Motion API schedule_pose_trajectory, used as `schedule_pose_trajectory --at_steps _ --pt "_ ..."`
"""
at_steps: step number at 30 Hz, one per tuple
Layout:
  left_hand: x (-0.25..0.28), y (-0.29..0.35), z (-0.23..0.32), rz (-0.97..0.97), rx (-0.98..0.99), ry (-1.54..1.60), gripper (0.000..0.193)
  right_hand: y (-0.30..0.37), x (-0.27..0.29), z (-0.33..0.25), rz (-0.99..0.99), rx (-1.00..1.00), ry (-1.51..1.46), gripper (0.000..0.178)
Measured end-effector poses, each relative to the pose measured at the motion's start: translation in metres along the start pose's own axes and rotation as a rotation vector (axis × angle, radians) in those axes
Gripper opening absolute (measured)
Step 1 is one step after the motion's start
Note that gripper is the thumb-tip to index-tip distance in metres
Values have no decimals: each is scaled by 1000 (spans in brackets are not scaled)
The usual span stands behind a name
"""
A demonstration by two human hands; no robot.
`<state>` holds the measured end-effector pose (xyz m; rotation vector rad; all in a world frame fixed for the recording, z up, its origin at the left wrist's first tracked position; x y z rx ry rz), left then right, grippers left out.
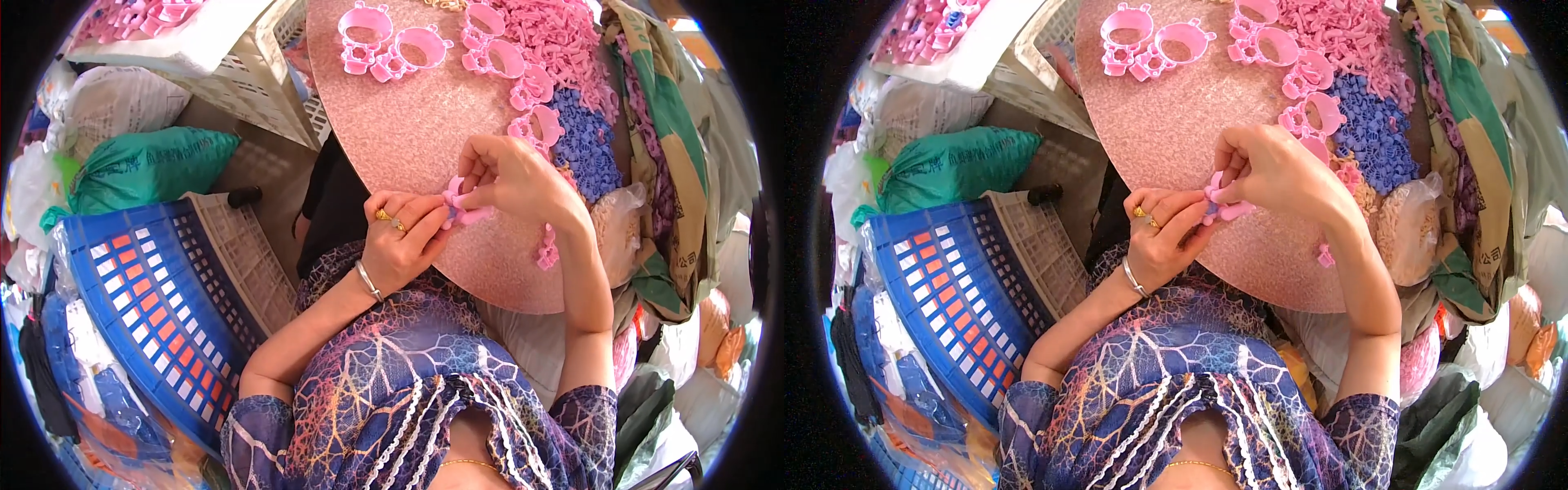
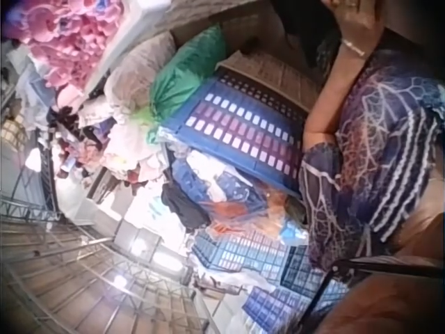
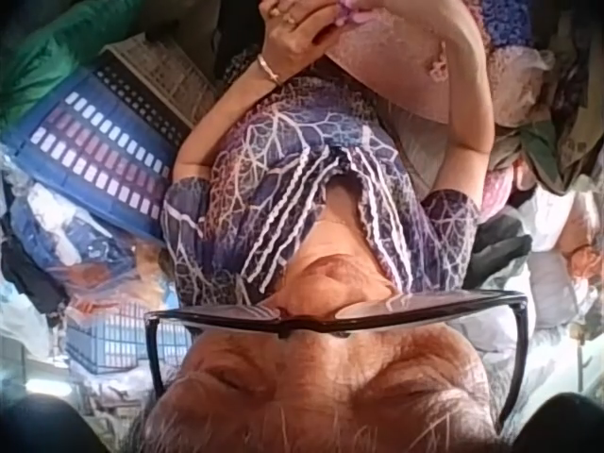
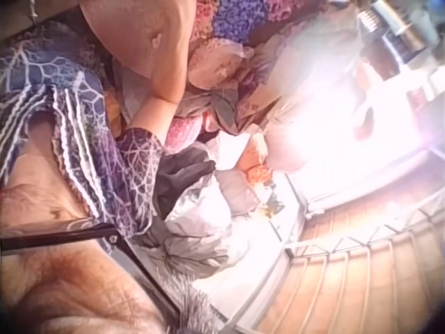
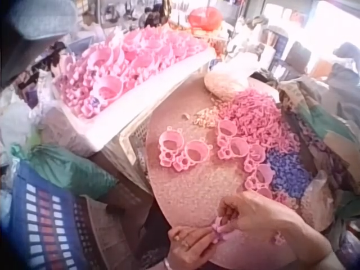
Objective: Assembling small pink plastic cartoon character toy frames by hand.
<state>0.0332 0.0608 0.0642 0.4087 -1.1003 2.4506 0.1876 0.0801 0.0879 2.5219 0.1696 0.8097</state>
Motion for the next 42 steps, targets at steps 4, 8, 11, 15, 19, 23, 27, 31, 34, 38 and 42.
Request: schedule_pose_trajectory --at_steps 4,8,11,15,19,23,27,31,34,38,42 --pt "0 -3 2 -19 14 11 38 -13 -1 -3 -83 -32 178 24" --pt "2 -4 3 -6 23 12 31 -15 -3 -17 -56 19 306 24" --pt "1 -6 5 -25 25 25 36 -9 0 -16 89 111 352 20" --pt "1 -6 5 -18 6 14 35 6 -2 -27 238 294 414 21" --pt "-2 -9 4 -31 31 -27 35 24 13 -27 343 457 210 40" --pt "-2 -14 7 -66 -27 -39 35 51 56 -5 690 235 70 37" --pt "4 -22 6 -37 -29 -60 28 77 62 31 892 367 -198 25" --pt "13 -33 3 -17 91 8 16 88 54 71 944 352 -541 16" --pt "20 -44 -18 -9 276 141 14 86 53 90 1052 442 -530 14" --pt "54 -80 -38 42 441 319 13 81 49 94 1040 420 -592 11" --pt "125 -179 -50 205 456 349 22 83 52 107 1004 394 -590 12"
Point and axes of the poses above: each hand's wrist, its own y-axis away from the middle knuckle, its own x-axis out of the back of the hand, z = x × y, the point moved 9 cm from there along -y, towards the middle knuckle, and after that the axes turned 1 degree about y, right-handed, at the moved point
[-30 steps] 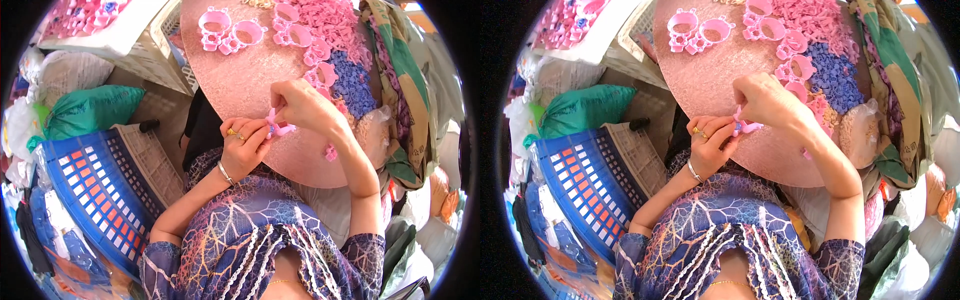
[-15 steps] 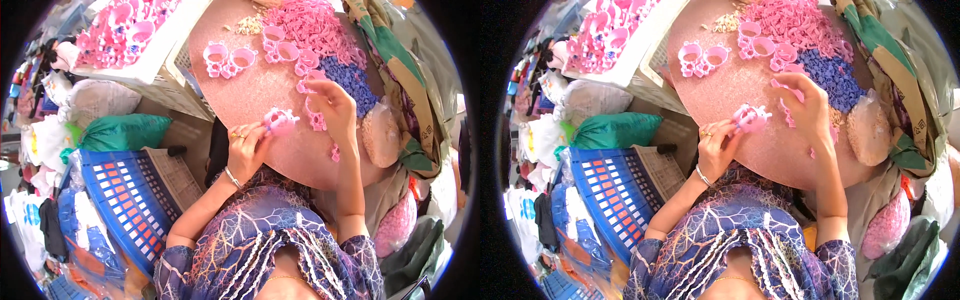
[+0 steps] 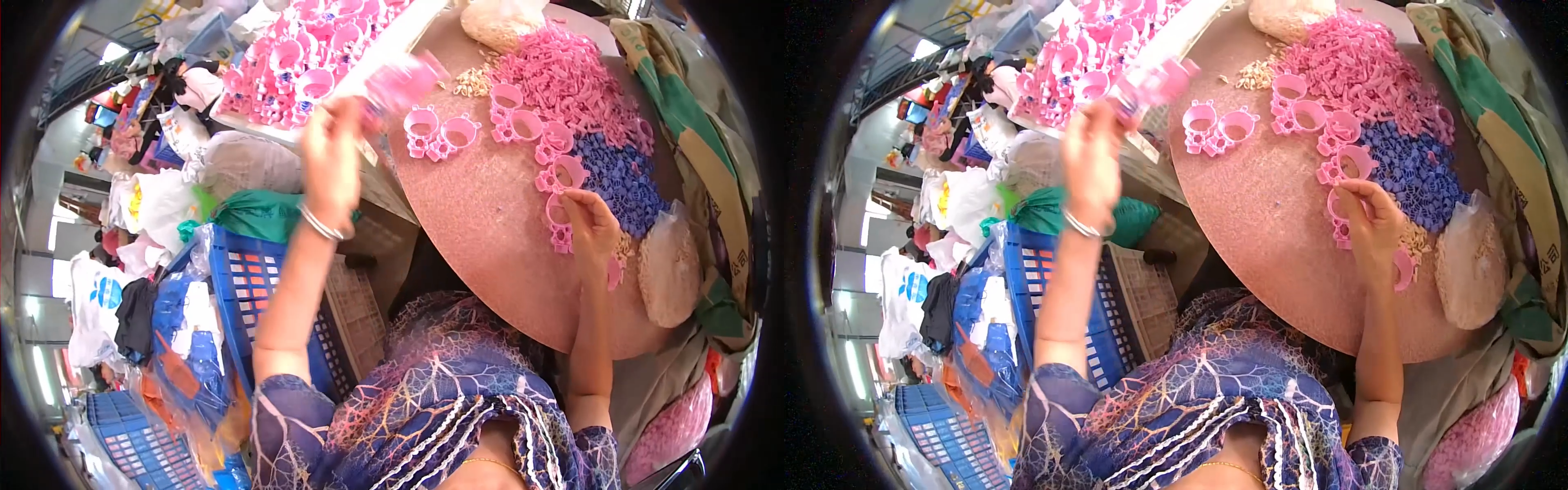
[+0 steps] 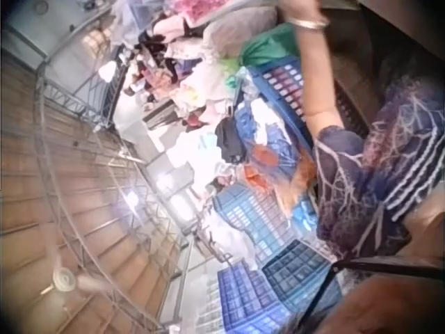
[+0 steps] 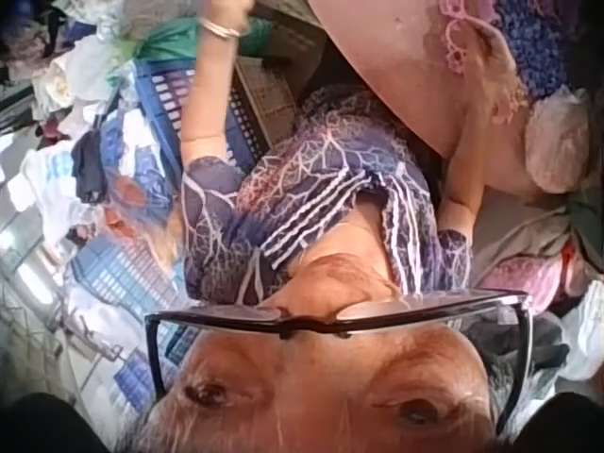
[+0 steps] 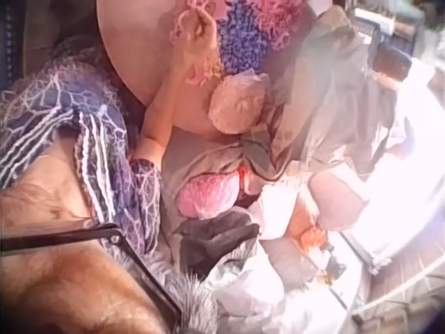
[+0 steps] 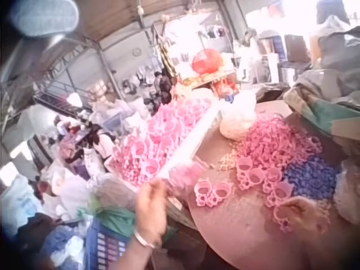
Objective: Assembling small pink plastic cartoon character toy frames by hand.
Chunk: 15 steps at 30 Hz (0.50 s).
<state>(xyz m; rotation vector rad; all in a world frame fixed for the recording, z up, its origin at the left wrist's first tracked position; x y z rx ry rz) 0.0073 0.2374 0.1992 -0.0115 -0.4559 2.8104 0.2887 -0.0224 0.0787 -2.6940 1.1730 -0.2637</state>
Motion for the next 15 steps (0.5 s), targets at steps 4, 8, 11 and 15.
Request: schedule_pose_trajectory --at_steps 4,8,11,15 --pt "41 -148 32 0 -151 -83 24 -2 -7 -3 -35 11 -17 11" --pt "39 -303 -11 17 -291 -518 31 -2 -9 3 15 -57 -85 10" --pt "94 -412 1 -226 -109 -65 30 4 -28 7 -78 -90 -167 10" --pt "62 -443 21 282 -238 -1449 47 3 -15 14 -30 -55 -98 10"
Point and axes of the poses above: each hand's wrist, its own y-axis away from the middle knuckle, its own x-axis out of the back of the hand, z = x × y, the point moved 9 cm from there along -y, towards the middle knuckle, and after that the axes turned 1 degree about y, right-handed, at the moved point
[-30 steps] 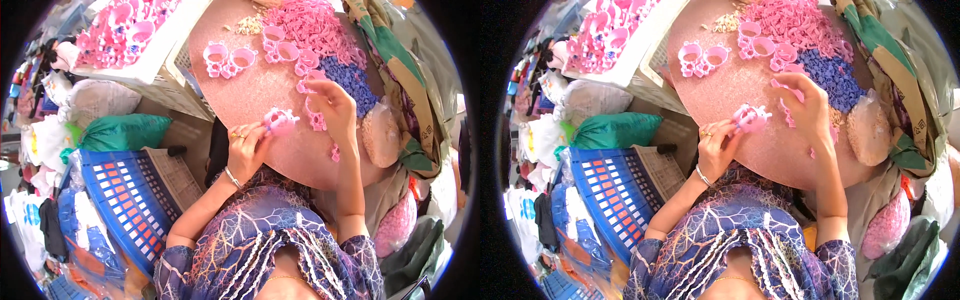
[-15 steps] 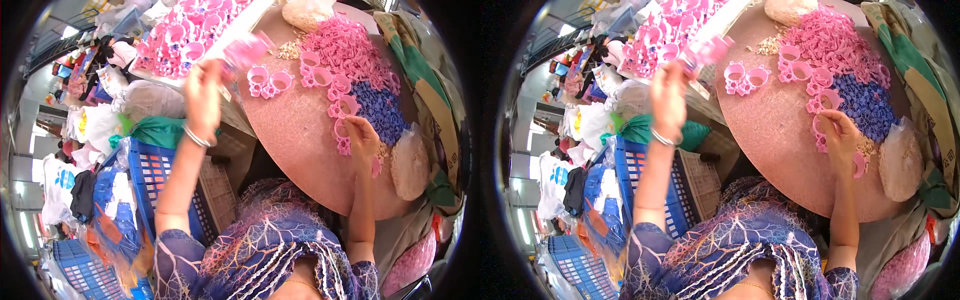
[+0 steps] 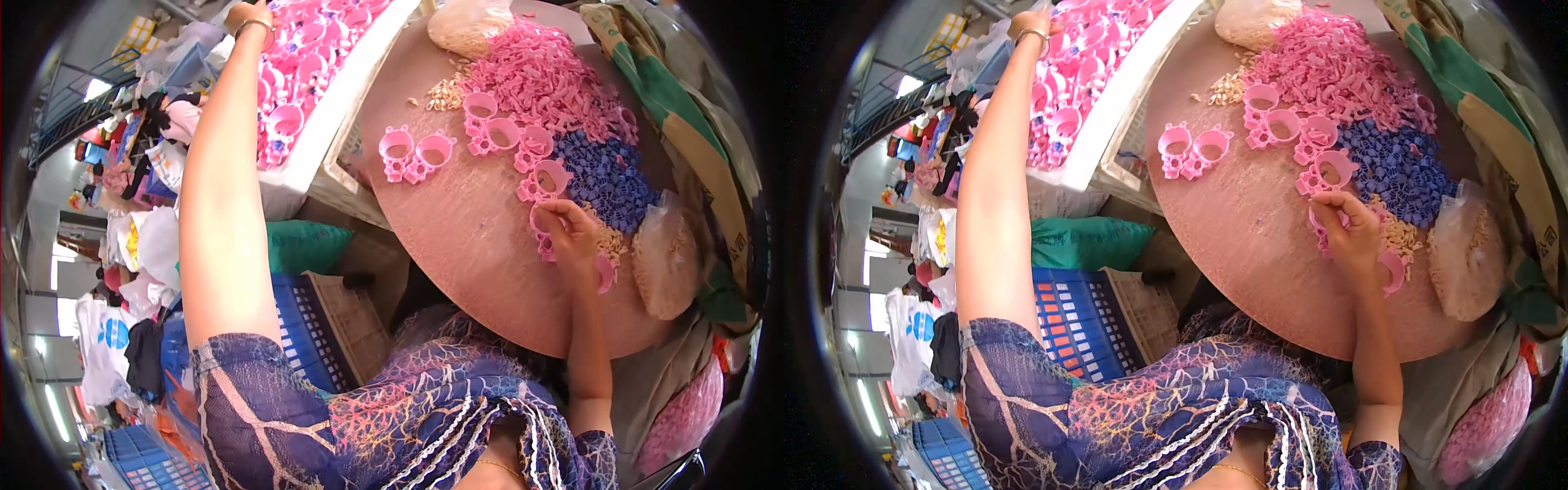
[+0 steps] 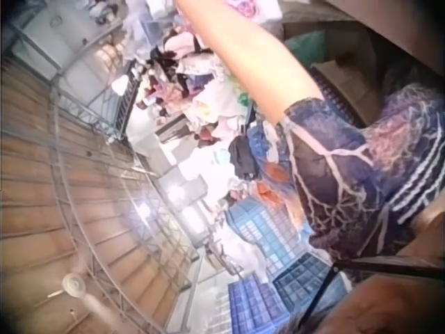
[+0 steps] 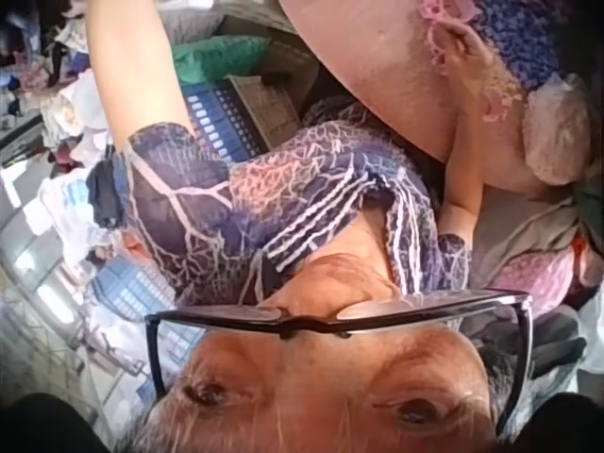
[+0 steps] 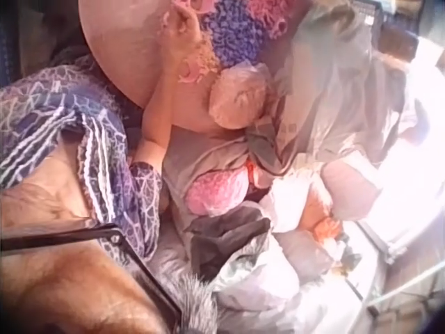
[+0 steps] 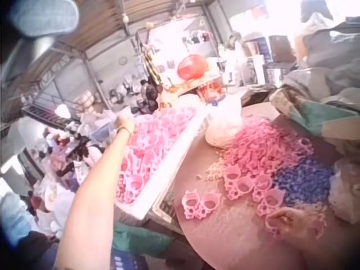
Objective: Assembling small pink plastic cartoon character toy frames by hand.
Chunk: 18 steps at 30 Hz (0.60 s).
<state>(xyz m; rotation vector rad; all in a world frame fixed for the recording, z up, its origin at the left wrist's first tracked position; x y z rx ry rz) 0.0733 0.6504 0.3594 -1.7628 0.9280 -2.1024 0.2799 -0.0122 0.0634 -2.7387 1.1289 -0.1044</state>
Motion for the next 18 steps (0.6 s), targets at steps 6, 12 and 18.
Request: schedule_pose_trajectory --at_steps 6,12,18 --pt "-5 49 46 53 33 -90 41 -3 0 -13 -2 4 31 10" --pt "37 39 38 171 37 -336 49 -4 -4 -27 -7 32 58 10" --pt "142 211 145 613 -824 342 17 -6 0 -34 14 97 78 11"
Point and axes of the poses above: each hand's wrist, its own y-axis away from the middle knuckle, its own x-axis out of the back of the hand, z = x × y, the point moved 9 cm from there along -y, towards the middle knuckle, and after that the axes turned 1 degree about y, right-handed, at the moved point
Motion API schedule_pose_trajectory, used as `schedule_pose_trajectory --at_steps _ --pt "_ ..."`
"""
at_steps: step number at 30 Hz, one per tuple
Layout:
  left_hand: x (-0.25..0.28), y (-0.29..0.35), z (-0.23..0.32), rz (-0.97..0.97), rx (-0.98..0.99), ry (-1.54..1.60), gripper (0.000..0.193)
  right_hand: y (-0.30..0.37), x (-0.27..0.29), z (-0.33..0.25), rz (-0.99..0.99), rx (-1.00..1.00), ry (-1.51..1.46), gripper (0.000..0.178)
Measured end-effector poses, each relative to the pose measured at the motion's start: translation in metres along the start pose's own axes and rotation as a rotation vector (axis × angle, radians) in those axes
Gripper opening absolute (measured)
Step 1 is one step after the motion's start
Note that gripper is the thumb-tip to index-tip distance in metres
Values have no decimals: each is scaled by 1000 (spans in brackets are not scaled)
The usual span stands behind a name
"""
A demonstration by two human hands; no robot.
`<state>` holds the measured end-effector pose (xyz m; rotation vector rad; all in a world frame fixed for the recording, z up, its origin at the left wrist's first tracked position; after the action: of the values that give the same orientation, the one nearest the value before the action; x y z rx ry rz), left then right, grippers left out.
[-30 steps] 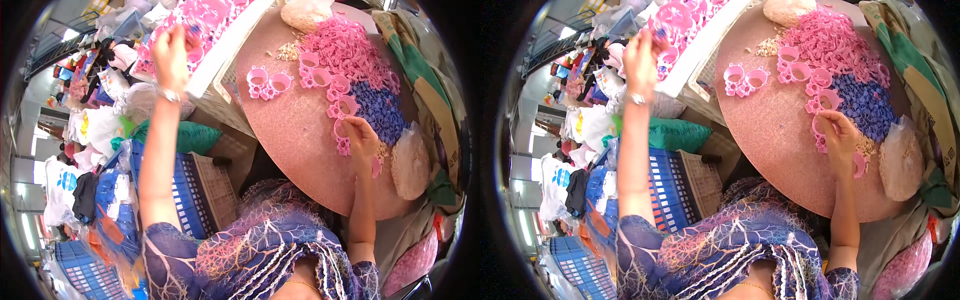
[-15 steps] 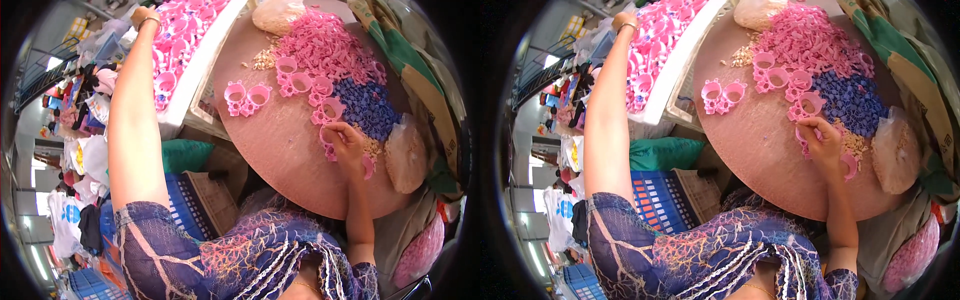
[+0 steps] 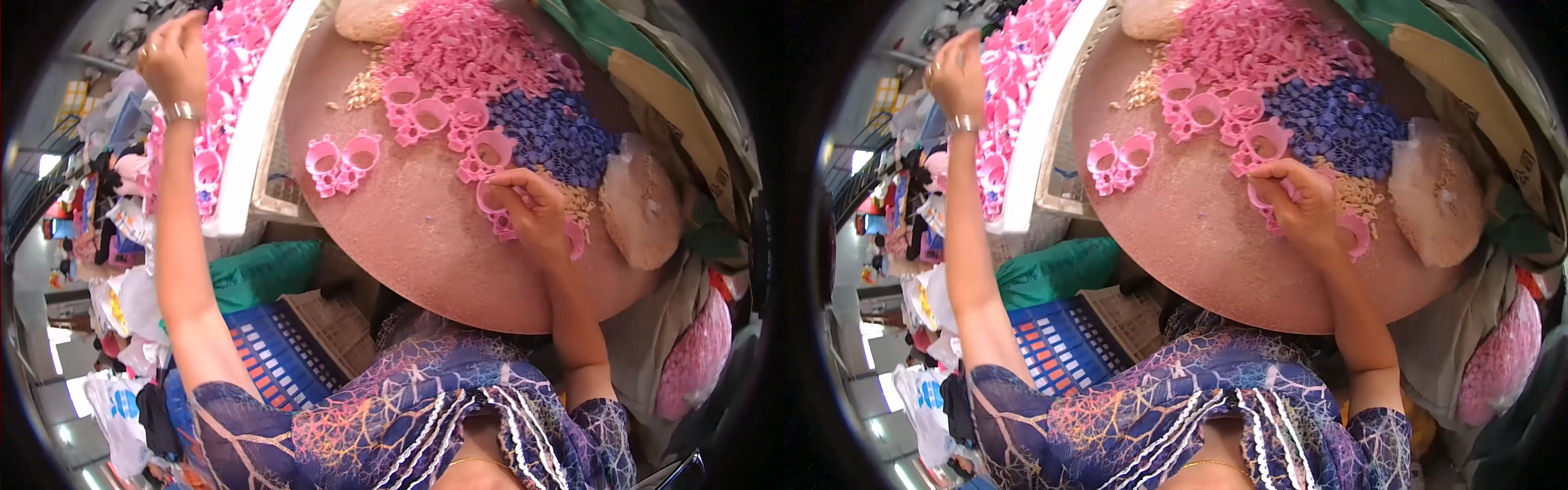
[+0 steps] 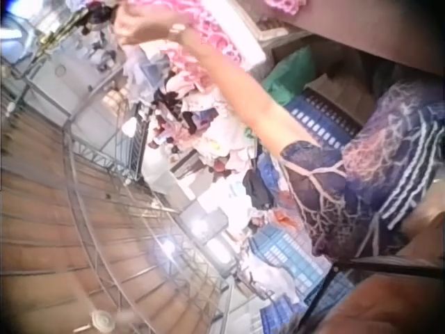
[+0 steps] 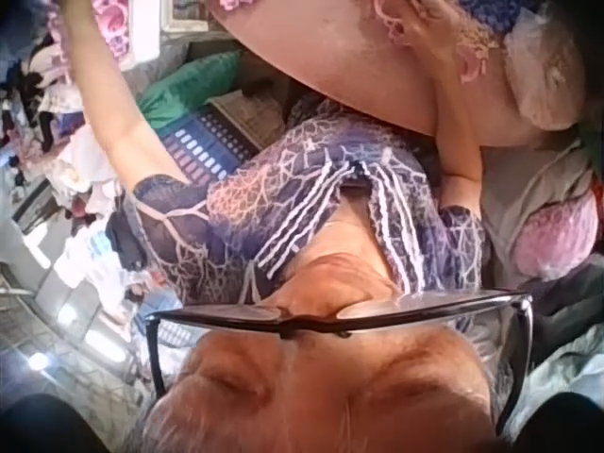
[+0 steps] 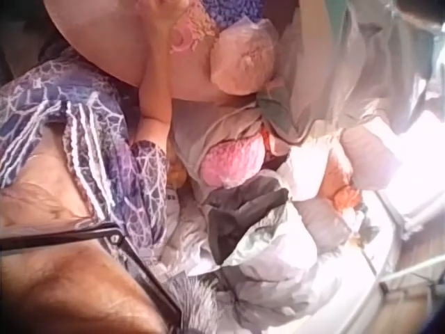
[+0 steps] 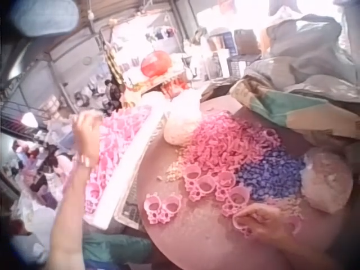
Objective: Assembling small pink plastic cartoon character toy frames by hand.
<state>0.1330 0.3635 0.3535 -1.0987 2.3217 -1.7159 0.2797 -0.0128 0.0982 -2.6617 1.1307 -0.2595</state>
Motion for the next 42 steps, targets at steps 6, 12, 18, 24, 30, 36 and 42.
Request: schedule_pose_trajectory --at_steps 6,12,18,24,30,36,42 --pt "75 127 230 -326 54 452 27 1 23 -3 130 110 14 13" --pt "80 211 265 -397 426 511 29 -3 38 11 263 77 41 11" --pt "71 243 216 -341 740 295 46 0 39 18 252 57 143 10" --pt "46 247 207 -474 780 283 55 -3 32 10 202 129 187 9" --pt "52 230 217 -460 631 290 35 -3 31 8 187 76 190 9" --pt "84 227 274 -501 533 553 30 -8 33 5 199 119 314 7" --pt "128 226 330 -546 582 909 34 -13 63 -22 294 208 844 11"
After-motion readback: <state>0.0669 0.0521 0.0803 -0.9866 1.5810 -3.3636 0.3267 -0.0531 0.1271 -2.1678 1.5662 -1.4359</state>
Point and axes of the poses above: each hand's wrist, its own y-axis away from the middle knuckle, its own x-axis out of the back of the hand, z = x × y, the point moved 9 cm from there along -y, towards the middle knuckle, and after that the axes turned 1 degree about y, right-handed, at the moved point
